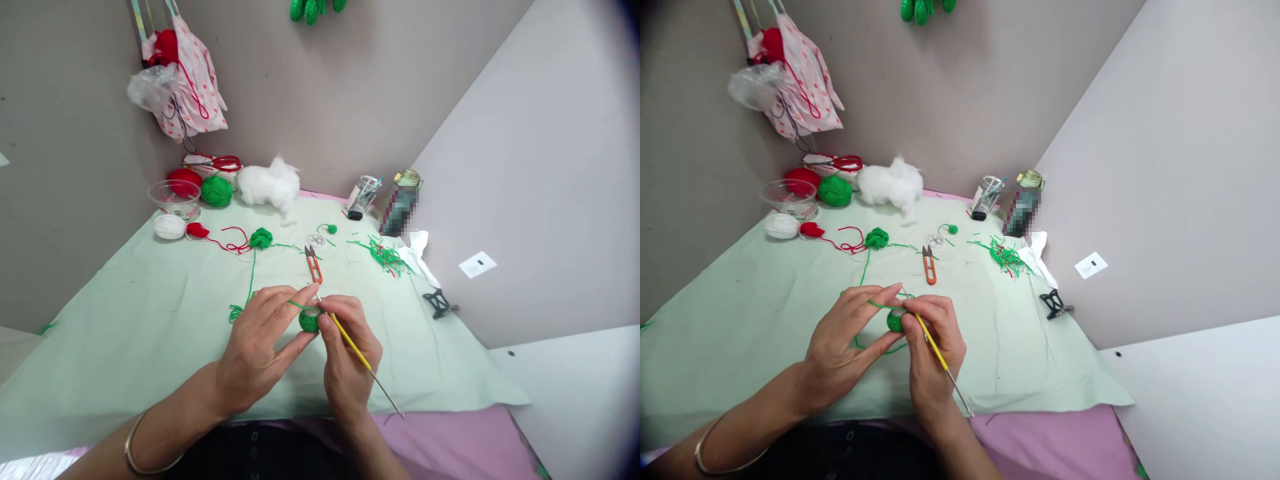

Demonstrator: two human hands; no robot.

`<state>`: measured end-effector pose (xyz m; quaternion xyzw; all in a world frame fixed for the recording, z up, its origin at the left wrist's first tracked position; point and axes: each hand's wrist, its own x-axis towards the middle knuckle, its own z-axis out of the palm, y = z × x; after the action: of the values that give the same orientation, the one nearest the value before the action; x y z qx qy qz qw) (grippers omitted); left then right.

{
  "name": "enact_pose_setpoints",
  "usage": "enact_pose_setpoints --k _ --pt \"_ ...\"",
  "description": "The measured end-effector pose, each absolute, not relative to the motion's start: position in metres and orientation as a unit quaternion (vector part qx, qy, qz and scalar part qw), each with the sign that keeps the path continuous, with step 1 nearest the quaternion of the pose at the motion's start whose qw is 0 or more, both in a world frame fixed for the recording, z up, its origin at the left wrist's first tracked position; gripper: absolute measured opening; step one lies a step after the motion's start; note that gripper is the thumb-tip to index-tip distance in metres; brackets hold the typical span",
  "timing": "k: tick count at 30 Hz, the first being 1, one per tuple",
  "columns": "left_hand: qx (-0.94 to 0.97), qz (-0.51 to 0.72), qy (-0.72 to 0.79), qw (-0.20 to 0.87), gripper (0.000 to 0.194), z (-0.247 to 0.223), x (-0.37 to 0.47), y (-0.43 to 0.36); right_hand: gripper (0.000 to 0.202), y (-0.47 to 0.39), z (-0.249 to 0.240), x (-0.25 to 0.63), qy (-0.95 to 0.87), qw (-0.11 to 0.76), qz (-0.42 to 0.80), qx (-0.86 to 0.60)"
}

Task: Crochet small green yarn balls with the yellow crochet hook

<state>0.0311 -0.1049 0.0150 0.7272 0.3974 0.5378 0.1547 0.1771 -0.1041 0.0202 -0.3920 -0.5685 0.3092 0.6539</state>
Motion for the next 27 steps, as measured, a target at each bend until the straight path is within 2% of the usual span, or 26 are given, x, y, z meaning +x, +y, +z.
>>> enact_pose_setpoints --k 4,8,11,14,20,23,27 --pt "0.710 0.543 0.398 0.207 0.056 0.016 0.031 -0.106 0.011 -0.102 0.021 0.188 -0.590 0.640 0.296 -0.393" --pt "0.650 0.518 0.422 0.362 0.049 0.022 0.032 -0.108 0.016 -0.102 0.019 0.194 -0.591 0.650 0.280 -0.387" --pt "0.591 0.504 0.412 0.476 0.059 0.026 0.034 -0.108 0.018 -0.104 0.016 0.193 -0.577 0.664 0.276 -0.386" --pt "0.545 0.505 0.385 0.548 0.069 0.027 0.033 -0.106 0.014 -0.104 0.012 0.195 -0.569 0.666 0.298 -0.379" --pt "0.509 0.511 0.352 0.597 0.085 0.025 0.031 -0.103 0.012 -0.101 0.010 0.205 -0.577 0.634 0.389 -0.338" --pt "0.517 0.506 0.351 0.595 0.086 0.025 0.031 -0.103 0.012 -0.101 0.010 0.206 -0.577 0.641 0.372 -0.344" --pt "0.535 0.495 0.350 0.589 0.078 0.024 0.029 -0.103 0.020 -0.104 0.010 0.203 -0.600 0.649 0.309 -0.352"
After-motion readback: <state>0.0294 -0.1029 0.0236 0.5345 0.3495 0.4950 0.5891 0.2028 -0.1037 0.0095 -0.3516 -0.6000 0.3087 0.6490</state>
